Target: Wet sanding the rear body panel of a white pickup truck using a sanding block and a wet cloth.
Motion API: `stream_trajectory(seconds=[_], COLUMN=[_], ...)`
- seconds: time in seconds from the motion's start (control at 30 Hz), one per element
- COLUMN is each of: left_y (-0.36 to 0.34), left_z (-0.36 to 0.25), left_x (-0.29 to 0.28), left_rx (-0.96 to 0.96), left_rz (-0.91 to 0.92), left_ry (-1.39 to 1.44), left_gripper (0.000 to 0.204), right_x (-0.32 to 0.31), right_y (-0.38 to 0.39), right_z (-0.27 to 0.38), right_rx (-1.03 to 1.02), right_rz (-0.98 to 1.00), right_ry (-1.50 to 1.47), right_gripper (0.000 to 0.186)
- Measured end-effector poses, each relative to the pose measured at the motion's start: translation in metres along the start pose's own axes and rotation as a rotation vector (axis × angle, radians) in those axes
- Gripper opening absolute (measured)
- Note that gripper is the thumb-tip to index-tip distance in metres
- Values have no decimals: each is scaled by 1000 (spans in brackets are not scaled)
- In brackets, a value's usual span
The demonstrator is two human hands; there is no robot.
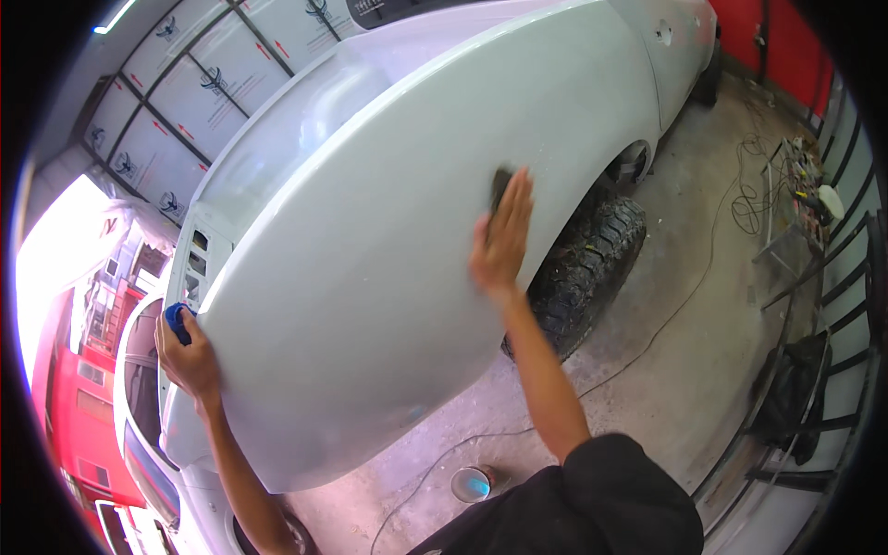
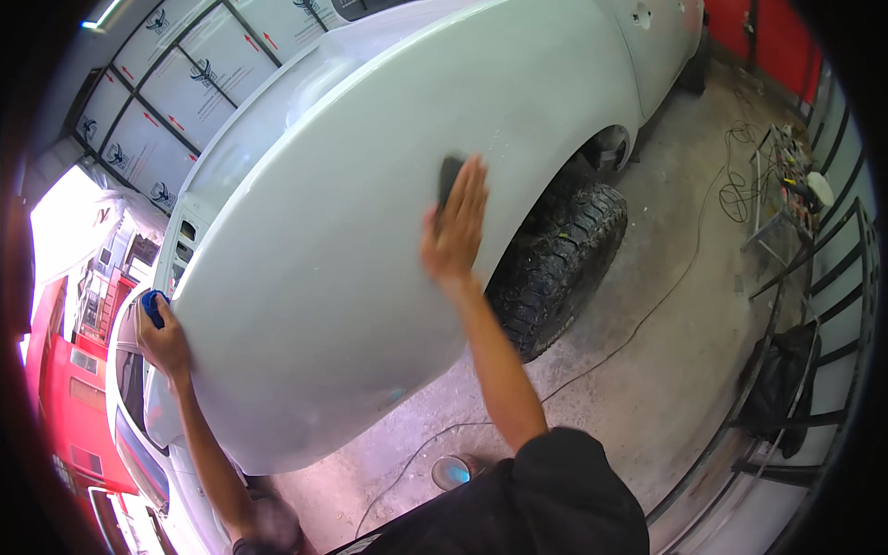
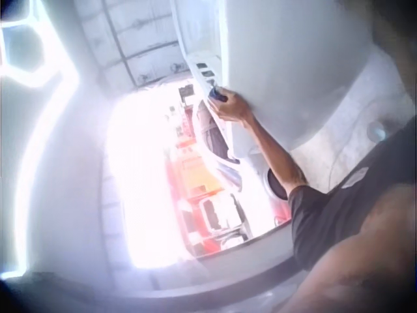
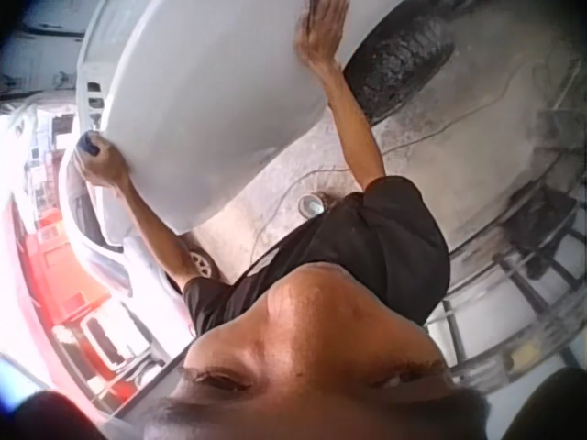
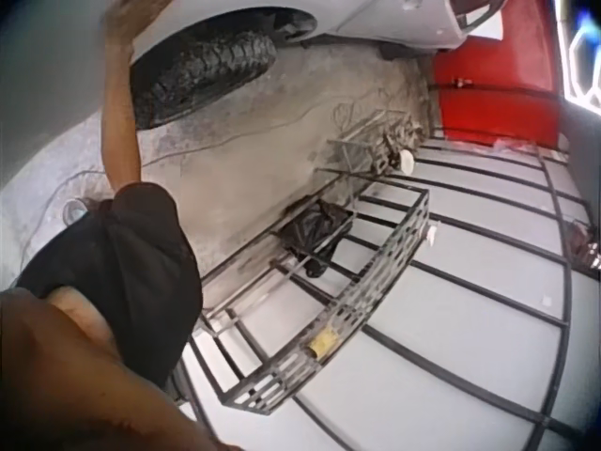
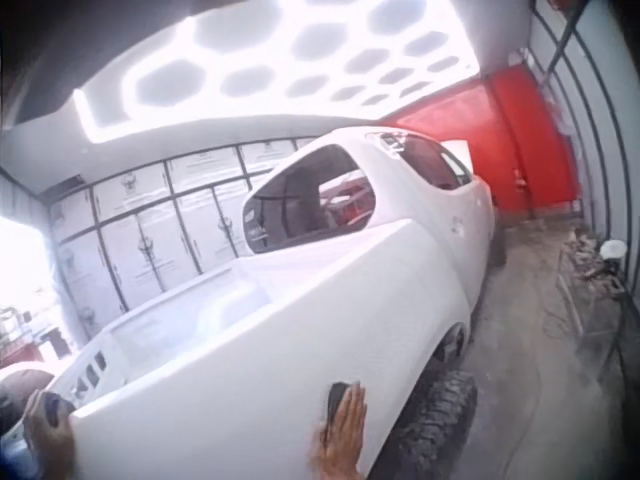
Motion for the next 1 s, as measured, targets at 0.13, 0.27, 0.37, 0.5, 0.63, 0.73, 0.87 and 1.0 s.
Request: stream_trajectory(seconds=[0.13,0.27,0.37,0.5,0.63,0.73,0.87,1.0], left_y=[-5,3,-6,-8,-2,-11,-14,-7], left_z=[8,-8,4,12,6,17,17,14], left_x=[-3,12,-2,1,13,8,3,18], left_rx=[45,22,27,21,28,16,12,15], left_rz=[-4,36,-6,17,42,47,69,88], left_ry=[5,36,-21,12,23,-48,-23,16], left_gripper=[21,23,25,24,26,28,27,26], right_x=[-11,-28,3,-7,-28,-5,-9,-36], right_y=[-11,-89,34,21,-55,27,47,-51], right_z=[-12,-85,-1,-14,-84,-19,-15,-96], right_rx=[-113,155,112,6,219,128,42,260], right_rz=[40,2,-25,30,-46,-79,-15,-67], right_ry=[-1,-11,-34,0,39,-23,25,44], right_gripper=[72,70,71,72,70,69,71,67])
Point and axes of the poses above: each hand's wrist, its own y-axis away from the middle knuckle, its own x-axis out of the palm, z = x × y, the point moved 3 cm from there along -y, towards the middle knuckle, and after that the axes turned 13 degrees about -x, right-handed, at the moved point
